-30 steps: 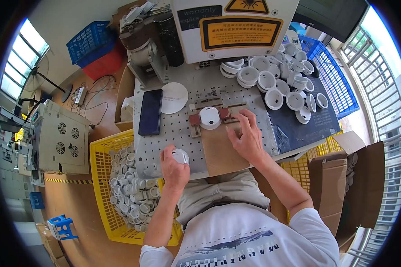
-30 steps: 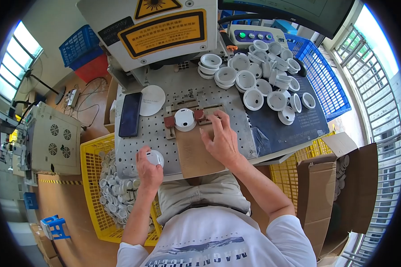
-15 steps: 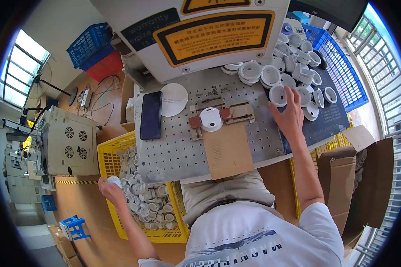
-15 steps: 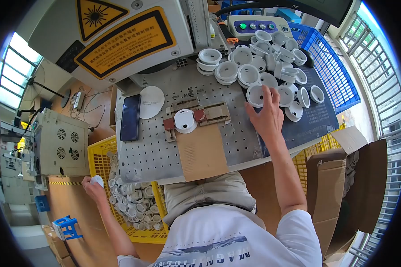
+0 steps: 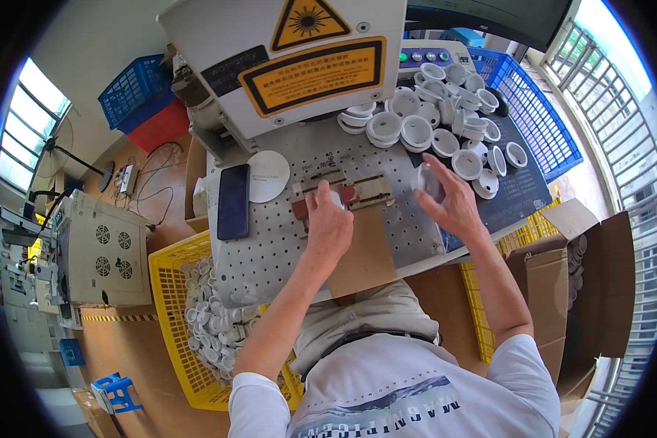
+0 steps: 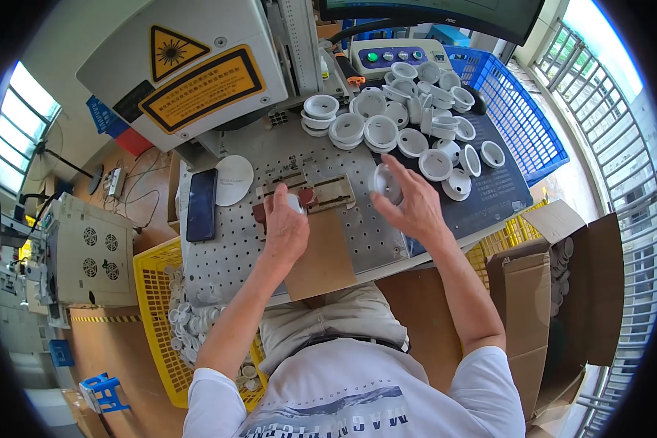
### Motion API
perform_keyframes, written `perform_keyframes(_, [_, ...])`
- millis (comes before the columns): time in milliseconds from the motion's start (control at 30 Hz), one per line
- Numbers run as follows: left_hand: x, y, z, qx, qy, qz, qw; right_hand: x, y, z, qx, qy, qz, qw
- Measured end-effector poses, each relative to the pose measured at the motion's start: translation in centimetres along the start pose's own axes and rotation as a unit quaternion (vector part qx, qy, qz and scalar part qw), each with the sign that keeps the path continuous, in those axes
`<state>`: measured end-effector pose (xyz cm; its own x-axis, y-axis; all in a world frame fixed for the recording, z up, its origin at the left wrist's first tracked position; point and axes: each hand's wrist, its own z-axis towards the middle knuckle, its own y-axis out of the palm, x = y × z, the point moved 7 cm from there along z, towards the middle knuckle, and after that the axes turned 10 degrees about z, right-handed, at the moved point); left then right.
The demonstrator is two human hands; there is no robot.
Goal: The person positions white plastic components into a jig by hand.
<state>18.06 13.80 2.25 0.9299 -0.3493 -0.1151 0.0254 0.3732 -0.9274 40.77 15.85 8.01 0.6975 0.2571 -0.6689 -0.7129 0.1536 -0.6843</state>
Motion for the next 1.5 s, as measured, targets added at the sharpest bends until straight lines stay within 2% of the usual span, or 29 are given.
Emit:
perform_keyframes(33, [1.0,0.8,-0.6,-0.071,0.011,-0.065,0.995,0.1,1.0,-0.6,-0.082,0.045,0.111,0.989])
perform_keyframes(67, [1.9,0.4,-1.5,-0.072,0.018,-0.07,0.995,-0.1,2.4,-1.6,-0.163,0.09,0.222,0.957])
perform_keyframes(100, [3.0,-0.4,-2.7,-0.075,0.046,-0.072,0.994,-0.4,3.2,-2.4,-0.161,0.097,0.222,0.957])
perform_keyframes(167, [3.5,-1.2,-4.9,-0.075,0.069,-0.069,0.992,-2.0,6.3,-3.4,-0.186,0.097,0.458,0.864])
perform_keyframes(200, [2.7,-2.1,-6.2,-0.03,0.05,-0.091,0.994,-2.3,7.9,-3.7,-0.191,0.096,0.46,0.862])
perform_keyframes(233, [1.5,-2.8,-7.4,0.014,0.029,-0.112,0.993,-3.0,9.1,-3.9,-0.175,0.051,0.468,0.865])
perform_keyframes(267, [0.1,-2.6,-8.5,0.011,0.021,-0.11,0.994,-4.0,9.9,-4.0,-0.161,0.006,0.476,0.865])
perform_keyframes(333, [-4.3,-2.4,-11.2,0.03,-0.075,-0.084,0.993,-6.0,10.6,-4.1,-0.183,0.007,0.445,0.877])
perform_keyframes(400, [-7.2,-2.9,-13.4,0.043,-0.126,-0.081,0.988,-7.6,10.1,-3.9,-0.168,-0.133,0.313,0.925])
perform_keyframes(467, [-8.8,-3.3,-14.8,0.06,-0.175,-0.082,0.979,-7.0,9.8,-4.1,-0.176,-0.111,0.341,0.917])
perform_keyframes(533, [-9.2,-3.5,-15.3,0.075,-0.183,-0.077,0.977,-4.8,9.3,-4.3,-0.148,-0.009,0.475,0.867])
perform_keyframes(567, [-9.3,-3.4,-15.4,0.077,-0.187,-0.083,0.976,-4.3,8.6,-4.5,-0.138,0.006,0.478,0.867])
perform_keyframes(600, [-9.1,-3.5,-15.3,0.082,-0.178,-0.063,0.979,-3.5,8.0,-4.7,-0.139,0.006,0.471,0.871])
perform_keyframes(667, [-8.9,-3.5,-15.1,0.089,-0.165,-0.05,0.981,-0.9,7.1,-5.2,-0.131,0.045,0.364,0.921])
perform_keyframes(700, [-9.0,-3.5,-15.2,0.089,-0.172,-0.051,0.98,-1.2,6.4,-5.4,-0.102,-0.016,0.262,0.96])
perform_keyframes(733, [-9.0,-3.5,-15.2,0.088,-0.179,-0.052,0.979,-0.9,5.9,-5.7,-0.099,-0.012,0.257,0.961])
perform_keyframes(800, [-8.9,-3.7,-15.0,0.086,-0.174,-0.058,0.979,-2.3,5.0,-6.4,-0.1,-0.107,0.164,0.976])
perform_keyframes(933, [-8.9,-3.8,-15.0,0.081,-0.174,-0.07,0.979,-5.4,4.6,-6.6,-0.115,-0.154,0.123,0.974])
perform_keyframes(1000, [-8.8,-3.7,-14.9,0.079,-0.18,-0.067,0.978,-6.6,6.4,-6.8,-0.178,-0.205,0.044,0.961])
perform_keyframes(1033, [-9.0,-3.7,-15.0,0.078,-0.19,-0.063,0.977,-5.9,7.6,-6.9,-0.232,-0.11,0.032,0.966])
perform_keyframes(1167, [-9.1,-3.7,-15.1,0.085,-0.188,-0.05,0.977,-8.4,8.0,-6.0,-0.262,-0.117,-0.006,0.958])
perform_keyframes(1233, [-9.0,-3.6,-15.1,0.082,-0.192,-0.046,0.977,-9.7,8.3,-5.5,-0.278,-0.192,0.052,0.94])
perform_keyframes(1267, [-9.0,-3.5,-15.1,0.08,-0.193,-0.044,0.977,-9.5,8.9,-5.0,-0.28,-0.193,0.054,0.939])
perform_keyframes(1333, [-9.0,-3.5,-15.1,0.083,-0.201,-0.041,0.975,-10.0,11.0,-5.2,-0.329,-0.253,0.045,0.908])
perform_keyframes(1367, [-8.9,-3.5,-15.2,0.08,-0.2,-0.041,0.976,-10.2,11.3,-5.2,-0.33,-0.251,0.048,0.909])
perform_keyframes(1433, [-9.0,-3.5,-15.2,0.073,-0.198,-0.07,0.975,-10.3,12.1,-4.7,-0.364,-0.2,-0.058,0.908])
perform_keyframes(1500, [-9.0,-3.7,-15.2,0.071,-0.207,-0.076,0.973,-11.0,11.4,-4.6,-0.347,-0.189,-0.056,0.917])
